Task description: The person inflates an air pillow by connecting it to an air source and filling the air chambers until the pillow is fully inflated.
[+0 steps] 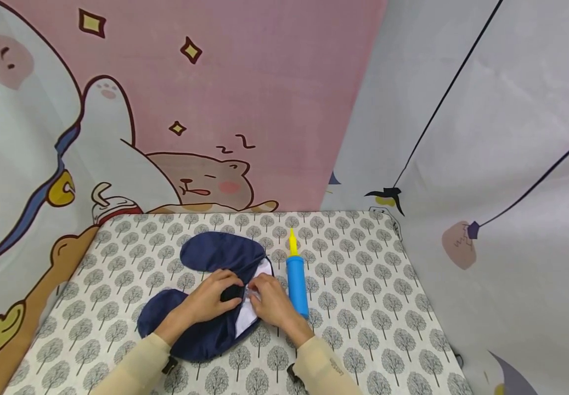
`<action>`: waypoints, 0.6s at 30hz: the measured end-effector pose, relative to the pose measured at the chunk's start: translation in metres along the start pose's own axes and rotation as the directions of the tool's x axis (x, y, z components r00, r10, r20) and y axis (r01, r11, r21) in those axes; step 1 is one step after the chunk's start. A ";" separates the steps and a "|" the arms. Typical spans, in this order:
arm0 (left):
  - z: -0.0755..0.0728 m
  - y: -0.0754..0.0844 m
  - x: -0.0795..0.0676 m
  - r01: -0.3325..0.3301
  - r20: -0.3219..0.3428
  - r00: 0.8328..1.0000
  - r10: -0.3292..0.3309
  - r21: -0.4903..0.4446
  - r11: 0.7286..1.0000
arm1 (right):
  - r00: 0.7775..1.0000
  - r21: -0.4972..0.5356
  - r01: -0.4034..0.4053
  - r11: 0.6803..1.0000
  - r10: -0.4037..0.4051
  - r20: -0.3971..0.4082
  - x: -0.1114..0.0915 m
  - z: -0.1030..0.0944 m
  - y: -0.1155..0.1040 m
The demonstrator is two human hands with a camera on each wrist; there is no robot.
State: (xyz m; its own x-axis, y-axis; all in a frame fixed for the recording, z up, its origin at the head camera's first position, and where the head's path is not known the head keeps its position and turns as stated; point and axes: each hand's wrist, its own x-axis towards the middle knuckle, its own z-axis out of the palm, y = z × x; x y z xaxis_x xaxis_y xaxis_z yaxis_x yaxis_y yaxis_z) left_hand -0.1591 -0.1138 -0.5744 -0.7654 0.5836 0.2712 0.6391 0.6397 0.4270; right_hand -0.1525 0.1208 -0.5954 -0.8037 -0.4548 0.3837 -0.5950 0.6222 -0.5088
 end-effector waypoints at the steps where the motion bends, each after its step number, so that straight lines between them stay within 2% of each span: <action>1: 0.000 -0.001 -0.001 0.003 0.005 1.000 -0.003 -0.002 1.000 | 1.000 -0.015 0.006 1.000 -0.006 0.005 0.000 0.001 0.000; 7: 0.002 -0.008 -0.005 0.025 0.048 0.999 -0.024 -0.015 1.000 | 0.998 -0.140 0.026 0.990 -0.018 0.059 0.001 0.006 -0.001; 10: 0.003 -0.011 -0.005 0.035 0.073 0.997 -0.032 -0.037 0.999 | 0.998 -0.192 0.043 0.980 -0.033 0.057 0.001 0.008 -0.003; 18: 0.006 -0.016 -0.005 0.044 0.091 0.995 -0.038 -0.067 0.997 | 0.997 -0.314 0.064 0.947 -0.047 0.064 0.004 0.011 -0.009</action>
State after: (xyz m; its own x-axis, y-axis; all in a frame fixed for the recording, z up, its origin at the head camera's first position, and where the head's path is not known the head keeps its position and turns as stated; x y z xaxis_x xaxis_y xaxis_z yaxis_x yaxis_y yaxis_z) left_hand -0.1651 -0.1236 -0.5876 -0.7789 0.6021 0.1757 0.5985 0.6298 0.4952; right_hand -0.1507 0.1067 -0.5978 -0.7739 -0.5233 0.3566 -0.6131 0.7602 -0.2150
